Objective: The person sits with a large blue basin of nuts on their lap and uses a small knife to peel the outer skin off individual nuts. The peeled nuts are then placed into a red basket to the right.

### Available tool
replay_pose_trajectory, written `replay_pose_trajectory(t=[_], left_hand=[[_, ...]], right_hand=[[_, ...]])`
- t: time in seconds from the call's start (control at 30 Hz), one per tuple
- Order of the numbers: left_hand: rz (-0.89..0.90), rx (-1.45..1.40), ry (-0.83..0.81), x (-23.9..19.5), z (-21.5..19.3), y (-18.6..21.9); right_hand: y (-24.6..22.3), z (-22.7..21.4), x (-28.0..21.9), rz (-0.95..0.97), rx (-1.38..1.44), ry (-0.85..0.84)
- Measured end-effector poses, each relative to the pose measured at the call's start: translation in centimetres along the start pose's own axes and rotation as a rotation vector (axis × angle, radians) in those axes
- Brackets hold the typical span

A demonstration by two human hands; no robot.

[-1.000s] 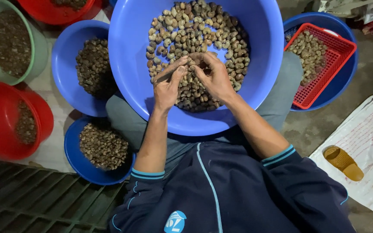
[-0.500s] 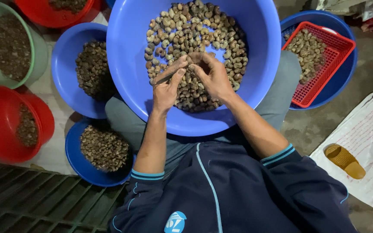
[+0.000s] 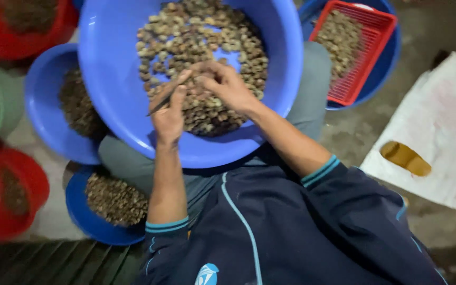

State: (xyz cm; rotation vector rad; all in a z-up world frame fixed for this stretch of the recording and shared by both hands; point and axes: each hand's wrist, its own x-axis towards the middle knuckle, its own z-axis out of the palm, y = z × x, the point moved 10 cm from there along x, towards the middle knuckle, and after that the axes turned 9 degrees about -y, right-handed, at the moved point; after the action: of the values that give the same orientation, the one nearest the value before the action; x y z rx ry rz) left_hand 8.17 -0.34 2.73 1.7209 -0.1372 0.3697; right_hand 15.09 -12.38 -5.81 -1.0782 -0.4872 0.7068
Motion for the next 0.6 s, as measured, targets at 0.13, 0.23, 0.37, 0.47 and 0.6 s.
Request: replay_pose_trajectory(t=[0.13,0.23,0.37,0.47,0.6], left_hand=[[-0.006,-0.007,-0.012,-0.1,0.1,0.3],[-0.158,-0.210,0.001,-0.2,0.0,-0.8],[-0.249,-0.187,0.052,-0.9,-0.6,-1.7],[-0.337,-0.163,0.072,-1.0,-0.5,-1.9],[-0.379,-0.223,0.101,-1.8,-0.9,-3.8]], right_hand=[[-5.8,-0.9,-1.6,-0.090,-0.165,0.110],[-10.6,-3.8,-4.5,-0.045,-0.411,0.236],[-15.3,-11.5,-11.4,-0.261,-0.484,0.491],[-14.0,-19.8,-17.2,-0.230,-0.397,0.733],[-8.2,-27.5,-23.1,0.141,-0.417,0.983]])
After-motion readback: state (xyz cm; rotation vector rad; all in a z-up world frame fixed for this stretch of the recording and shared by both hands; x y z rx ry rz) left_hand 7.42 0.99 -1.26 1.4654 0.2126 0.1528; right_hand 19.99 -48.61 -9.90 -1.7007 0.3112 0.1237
